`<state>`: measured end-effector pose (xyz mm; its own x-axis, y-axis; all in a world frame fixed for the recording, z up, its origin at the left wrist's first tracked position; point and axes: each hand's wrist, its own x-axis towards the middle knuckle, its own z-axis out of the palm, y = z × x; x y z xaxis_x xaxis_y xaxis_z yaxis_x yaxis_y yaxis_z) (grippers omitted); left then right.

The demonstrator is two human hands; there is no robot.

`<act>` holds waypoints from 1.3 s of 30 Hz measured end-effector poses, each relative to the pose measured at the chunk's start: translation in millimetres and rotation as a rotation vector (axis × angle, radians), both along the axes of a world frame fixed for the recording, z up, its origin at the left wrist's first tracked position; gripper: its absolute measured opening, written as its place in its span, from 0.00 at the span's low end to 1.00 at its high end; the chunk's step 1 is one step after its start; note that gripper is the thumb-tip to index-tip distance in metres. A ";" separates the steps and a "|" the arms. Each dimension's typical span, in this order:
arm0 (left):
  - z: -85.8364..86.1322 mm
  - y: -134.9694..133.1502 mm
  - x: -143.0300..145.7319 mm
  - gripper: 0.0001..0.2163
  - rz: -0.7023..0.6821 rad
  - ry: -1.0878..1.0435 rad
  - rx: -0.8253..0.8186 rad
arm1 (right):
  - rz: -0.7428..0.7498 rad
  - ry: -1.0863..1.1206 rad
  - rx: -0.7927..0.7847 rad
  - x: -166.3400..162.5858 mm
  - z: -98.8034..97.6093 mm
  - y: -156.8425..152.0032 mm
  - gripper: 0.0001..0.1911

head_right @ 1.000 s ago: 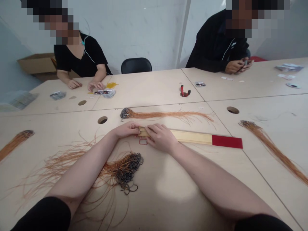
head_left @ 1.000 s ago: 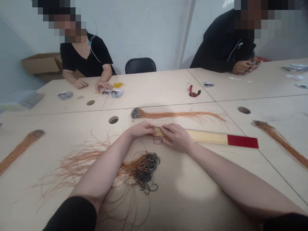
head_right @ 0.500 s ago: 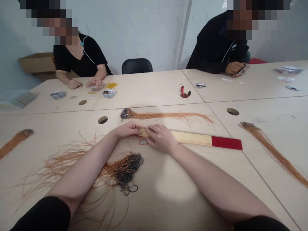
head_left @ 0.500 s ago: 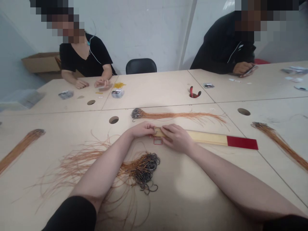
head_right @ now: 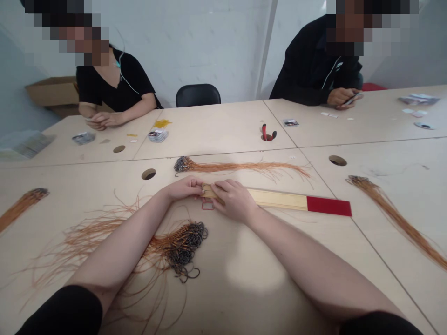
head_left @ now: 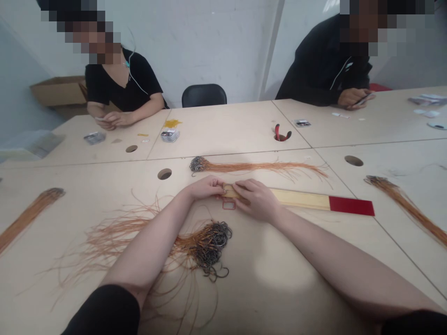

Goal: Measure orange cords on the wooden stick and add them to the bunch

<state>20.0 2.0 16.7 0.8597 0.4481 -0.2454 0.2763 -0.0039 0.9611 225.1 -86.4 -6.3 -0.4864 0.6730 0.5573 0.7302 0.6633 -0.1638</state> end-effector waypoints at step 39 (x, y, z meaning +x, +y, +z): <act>38.3 -34.8 0.1 0.07 0.008 0.059 1.174 | 0.050 -0.238 0.533 27.7 17.3 7.0 0.14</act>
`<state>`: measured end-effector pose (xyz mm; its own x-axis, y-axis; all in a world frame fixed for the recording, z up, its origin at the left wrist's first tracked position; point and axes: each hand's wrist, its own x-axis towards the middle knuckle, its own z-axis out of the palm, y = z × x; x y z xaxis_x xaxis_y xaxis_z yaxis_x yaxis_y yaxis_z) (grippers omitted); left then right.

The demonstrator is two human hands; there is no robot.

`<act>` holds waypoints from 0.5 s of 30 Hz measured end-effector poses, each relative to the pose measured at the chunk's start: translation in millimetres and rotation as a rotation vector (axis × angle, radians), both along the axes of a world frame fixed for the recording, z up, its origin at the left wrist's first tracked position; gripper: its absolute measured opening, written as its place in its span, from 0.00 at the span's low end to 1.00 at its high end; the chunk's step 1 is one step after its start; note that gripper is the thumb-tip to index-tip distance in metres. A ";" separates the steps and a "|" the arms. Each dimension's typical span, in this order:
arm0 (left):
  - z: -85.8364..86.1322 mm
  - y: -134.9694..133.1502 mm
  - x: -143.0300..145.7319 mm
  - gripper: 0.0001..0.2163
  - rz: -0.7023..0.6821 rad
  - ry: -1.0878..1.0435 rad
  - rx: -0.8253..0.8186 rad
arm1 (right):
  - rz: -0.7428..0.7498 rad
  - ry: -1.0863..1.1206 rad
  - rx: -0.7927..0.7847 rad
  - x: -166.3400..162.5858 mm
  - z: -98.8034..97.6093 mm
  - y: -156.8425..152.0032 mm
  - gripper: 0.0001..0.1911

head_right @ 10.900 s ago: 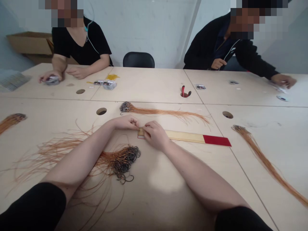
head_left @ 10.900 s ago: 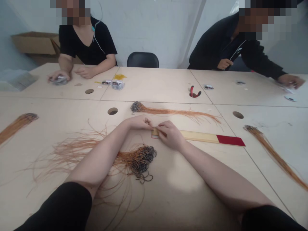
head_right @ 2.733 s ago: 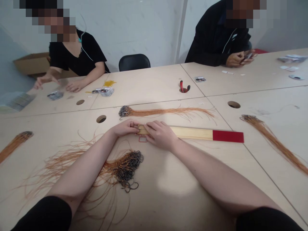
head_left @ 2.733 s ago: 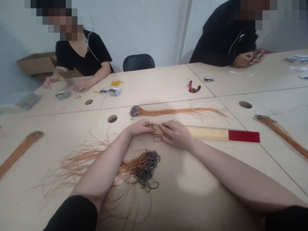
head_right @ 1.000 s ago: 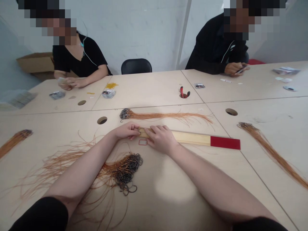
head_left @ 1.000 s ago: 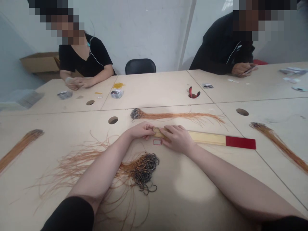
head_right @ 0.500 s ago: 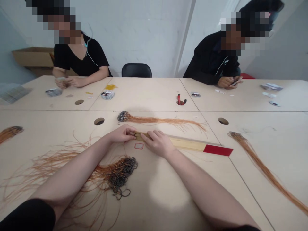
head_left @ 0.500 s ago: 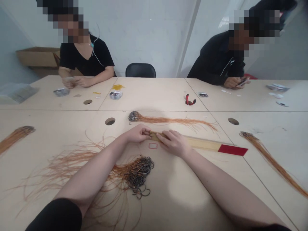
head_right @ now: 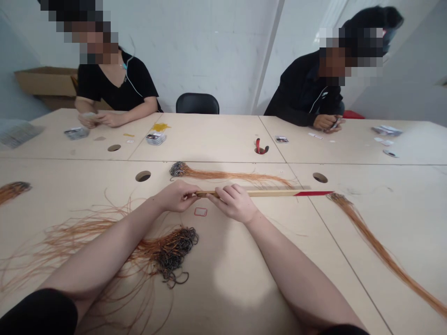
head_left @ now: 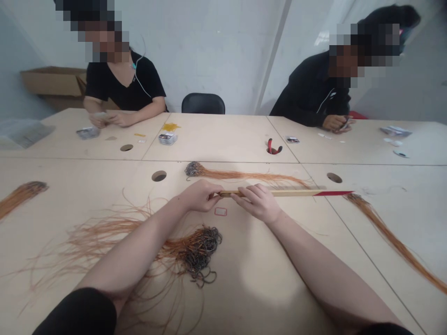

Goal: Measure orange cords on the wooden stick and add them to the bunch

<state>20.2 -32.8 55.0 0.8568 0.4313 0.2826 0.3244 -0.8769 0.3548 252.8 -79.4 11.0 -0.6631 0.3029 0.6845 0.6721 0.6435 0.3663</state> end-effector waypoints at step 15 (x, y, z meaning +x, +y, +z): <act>11.2 -10.9 4.7 0.10 0.003 0.003 0.057 | 0.070 0.029 0.007 9.1 8.5 -1.7 0.13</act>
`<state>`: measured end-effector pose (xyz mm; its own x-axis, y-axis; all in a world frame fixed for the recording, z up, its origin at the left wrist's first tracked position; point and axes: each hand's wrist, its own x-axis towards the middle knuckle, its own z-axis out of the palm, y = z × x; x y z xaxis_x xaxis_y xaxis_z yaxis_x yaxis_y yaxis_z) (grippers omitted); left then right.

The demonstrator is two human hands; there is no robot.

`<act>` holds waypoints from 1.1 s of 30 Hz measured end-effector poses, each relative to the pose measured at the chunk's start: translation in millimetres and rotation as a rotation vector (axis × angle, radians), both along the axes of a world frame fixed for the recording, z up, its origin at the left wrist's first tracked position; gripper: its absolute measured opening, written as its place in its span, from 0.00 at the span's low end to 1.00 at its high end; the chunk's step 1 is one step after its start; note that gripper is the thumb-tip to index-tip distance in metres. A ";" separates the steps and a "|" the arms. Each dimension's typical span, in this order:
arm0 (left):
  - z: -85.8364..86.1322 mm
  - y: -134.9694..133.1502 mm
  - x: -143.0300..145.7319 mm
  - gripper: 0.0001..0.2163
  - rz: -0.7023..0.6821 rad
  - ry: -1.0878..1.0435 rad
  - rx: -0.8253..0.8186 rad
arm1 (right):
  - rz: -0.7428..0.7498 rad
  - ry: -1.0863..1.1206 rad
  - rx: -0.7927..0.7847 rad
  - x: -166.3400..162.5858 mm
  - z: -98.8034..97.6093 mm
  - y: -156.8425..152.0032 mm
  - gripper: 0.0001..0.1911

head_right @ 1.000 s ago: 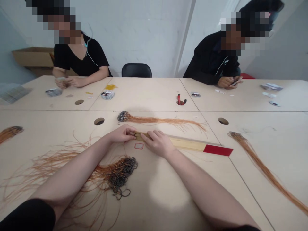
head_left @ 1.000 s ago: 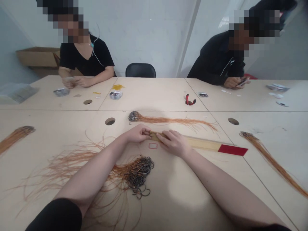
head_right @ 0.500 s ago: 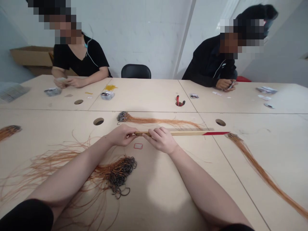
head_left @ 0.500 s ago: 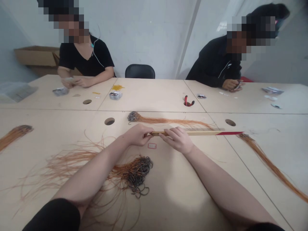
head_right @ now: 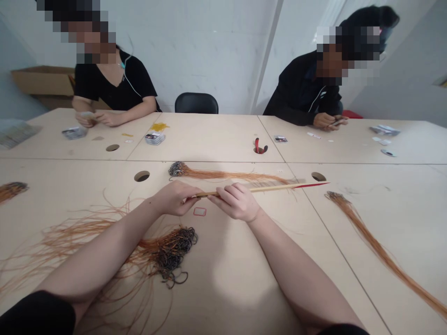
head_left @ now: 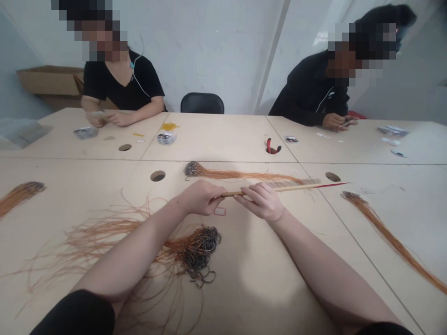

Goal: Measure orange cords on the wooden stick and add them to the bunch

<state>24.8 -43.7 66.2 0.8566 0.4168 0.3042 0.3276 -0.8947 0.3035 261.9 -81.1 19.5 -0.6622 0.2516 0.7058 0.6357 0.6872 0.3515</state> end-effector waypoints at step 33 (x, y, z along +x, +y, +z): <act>-25.3 5.8 22.7 0.08 0.231 -0.288 -1.892 | 0.035 0.142 -1.324 5.8 50.4 -2.0 0.20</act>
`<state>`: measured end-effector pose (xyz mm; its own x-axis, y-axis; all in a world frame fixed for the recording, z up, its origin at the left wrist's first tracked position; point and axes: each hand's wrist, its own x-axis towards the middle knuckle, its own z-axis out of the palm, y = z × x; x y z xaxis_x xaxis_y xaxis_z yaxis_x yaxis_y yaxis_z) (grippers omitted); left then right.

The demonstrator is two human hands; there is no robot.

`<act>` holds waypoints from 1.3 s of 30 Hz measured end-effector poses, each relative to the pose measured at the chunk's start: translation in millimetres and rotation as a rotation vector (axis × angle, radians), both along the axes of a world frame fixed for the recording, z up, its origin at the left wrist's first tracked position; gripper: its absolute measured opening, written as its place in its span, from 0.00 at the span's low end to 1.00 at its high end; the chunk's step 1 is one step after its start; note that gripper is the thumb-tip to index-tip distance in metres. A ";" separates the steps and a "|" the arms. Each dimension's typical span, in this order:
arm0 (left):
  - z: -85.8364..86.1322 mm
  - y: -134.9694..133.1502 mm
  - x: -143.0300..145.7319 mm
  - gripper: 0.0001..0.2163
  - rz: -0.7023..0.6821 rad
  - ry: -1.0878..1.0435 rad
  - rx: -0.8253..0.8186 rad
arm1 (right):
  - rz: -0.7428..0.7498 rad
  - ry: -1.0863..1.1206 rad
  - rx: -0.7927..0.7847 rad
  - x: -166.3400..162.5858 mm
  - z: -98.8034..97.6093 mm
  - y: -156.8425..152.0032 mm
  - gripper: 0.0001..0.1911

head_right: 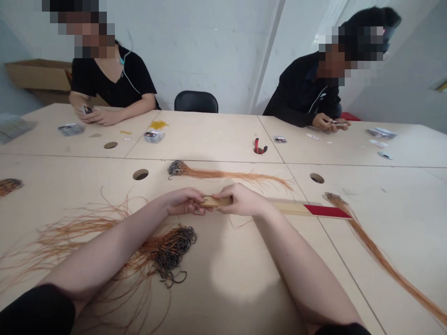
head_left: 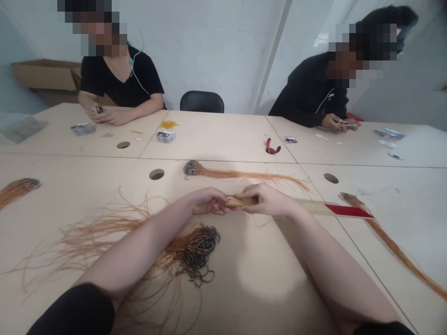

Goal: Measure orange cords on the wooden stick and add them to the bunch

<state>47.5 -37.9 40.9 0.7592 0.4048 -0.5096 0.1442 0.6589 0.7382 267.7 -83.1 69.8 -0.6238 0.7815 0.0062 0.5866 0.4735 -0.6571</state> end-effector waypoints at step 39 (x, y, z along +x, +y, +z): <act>-28.7 17.3 -16.0 0.17 -0.027 -0.126 0.221 | -0.127 0.078 0.227 57.7 51.9 -24.3 0.20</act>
